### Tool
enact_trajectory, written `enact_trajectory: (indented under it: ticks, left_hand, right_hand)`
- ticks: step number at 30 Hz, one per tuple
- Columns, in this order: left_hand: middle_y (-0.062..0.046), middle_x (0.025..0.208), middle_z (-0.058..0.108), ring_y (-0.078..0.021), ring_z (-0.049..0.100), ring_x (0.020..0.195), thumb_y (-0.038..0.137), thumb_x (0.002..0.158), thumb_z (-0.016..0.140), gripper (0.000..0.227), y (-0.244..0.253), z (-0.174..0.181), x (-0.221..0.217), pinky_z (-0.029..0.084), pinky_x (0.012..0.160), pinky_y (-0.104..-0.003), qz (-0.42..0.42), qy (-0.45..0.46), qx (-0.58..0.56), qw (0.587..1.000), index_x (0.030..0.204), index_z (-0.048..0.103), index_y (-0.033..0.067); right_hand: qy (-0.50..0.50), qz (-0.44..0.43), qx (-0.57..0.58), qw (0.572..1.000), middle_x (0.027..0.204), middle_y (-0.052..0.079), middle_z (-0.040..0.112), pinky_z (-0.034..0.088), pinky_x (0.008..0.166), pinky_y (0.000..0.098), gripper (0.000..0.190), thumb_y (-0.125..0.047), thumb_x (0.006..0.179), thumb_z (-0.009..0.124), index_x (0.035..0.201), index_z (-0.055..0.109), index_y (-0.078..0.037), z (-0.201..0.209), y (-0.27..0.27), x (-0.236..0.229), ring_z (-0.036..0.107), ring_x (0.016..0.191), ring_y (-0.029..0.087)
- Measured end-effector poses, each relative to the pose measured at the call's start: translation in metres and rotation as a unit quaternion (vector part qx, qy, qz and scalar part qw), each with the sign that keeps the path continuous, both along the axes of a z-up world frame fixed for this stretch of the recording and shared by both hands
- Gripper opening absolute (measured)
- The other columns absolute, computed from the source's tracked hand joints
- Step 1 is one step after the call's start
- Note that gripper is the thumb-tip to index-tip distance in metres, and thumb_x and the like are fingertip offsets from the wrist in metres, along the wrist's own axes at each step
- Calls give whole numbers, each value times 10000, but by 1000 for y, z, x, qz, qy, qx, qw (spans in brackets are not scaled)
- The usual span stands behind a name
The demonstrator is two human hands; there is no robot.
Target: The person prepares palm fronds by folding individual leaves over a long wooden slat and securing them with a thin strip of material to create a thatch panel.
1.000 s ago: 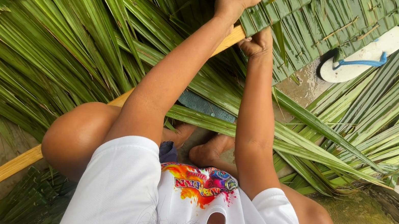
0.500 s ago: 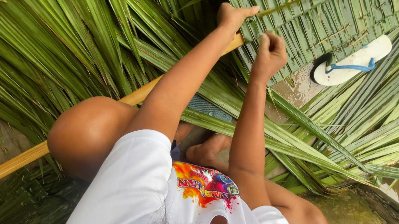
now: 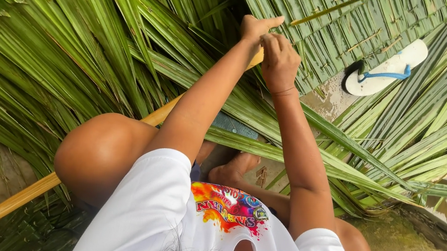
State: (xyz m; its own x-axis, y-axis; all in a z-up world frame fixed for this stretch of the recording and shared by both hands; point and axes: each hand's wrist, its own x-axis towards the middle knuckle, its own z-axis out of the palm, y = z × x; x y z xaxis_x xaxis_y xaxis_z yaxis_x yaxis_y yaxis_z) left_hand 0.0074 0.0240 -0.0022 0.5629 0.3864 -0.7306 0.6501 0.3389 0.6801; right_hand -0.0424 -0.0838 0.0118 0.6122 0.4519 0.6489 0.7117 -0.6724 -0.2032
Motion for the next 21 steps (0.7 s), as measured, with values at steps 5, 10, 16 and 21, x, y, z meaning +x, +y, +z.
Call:
enact_trajectory:
  ticks: [5, 10, 16, 21]
  left_hand:
    - [-108, 970, 675, -273, 677, 912, 440, 658, 864, 598, 4, -8, 2, 561, 773, -388, -90, 52, 84, 991, 950, 684, -50]
    - [-62, 1092, 451, -208, 460, 1010, 342, 712, 841, 618, -1, -15, 0, 390, 881, -385, -60, 35, 28, 997, 1058, 435, 29]
    - [-9, 698, 491, -120, 470, 692, 475, 601, 881, 553, -3, -42, 15, 400, 588, -313, -34, 26, 80, 996, 736, 501, 97]
    - [19, 560, 427, -122, 404, 505, 495, 685, 886, 608, -7, -46, 0, 432, 515, -328, -55, 26, 75, 995, 615, 368, 186]
  right_hand:
    - [47, 116, 85, 989, 969, 103, 644, 454, 575, 309, 203, 37, 995, 504, 1077, 669, -50, 76, 30, -34, 591, 706, 217]
    - [58, 235, 95, 966, 1102, 105, 682, 496, 656, 392, 402, -26, 952, 443, 1270, 661, -143, 161, 41, -97, 656, 831, 274]
    - [105, 362, 231, 897, 825, 161, 539, 378, 549, 425, 216, 77, 944, 513, 1119, 520, -49, 262, 37, -47, 533, 670, 330]
    - [32, 21, 376, 926, 665, 26, 210, 130, 633, 385, 454, 189, 886, 600, 727, 281, -92, 197, -3, 71, 89, 681, 164]
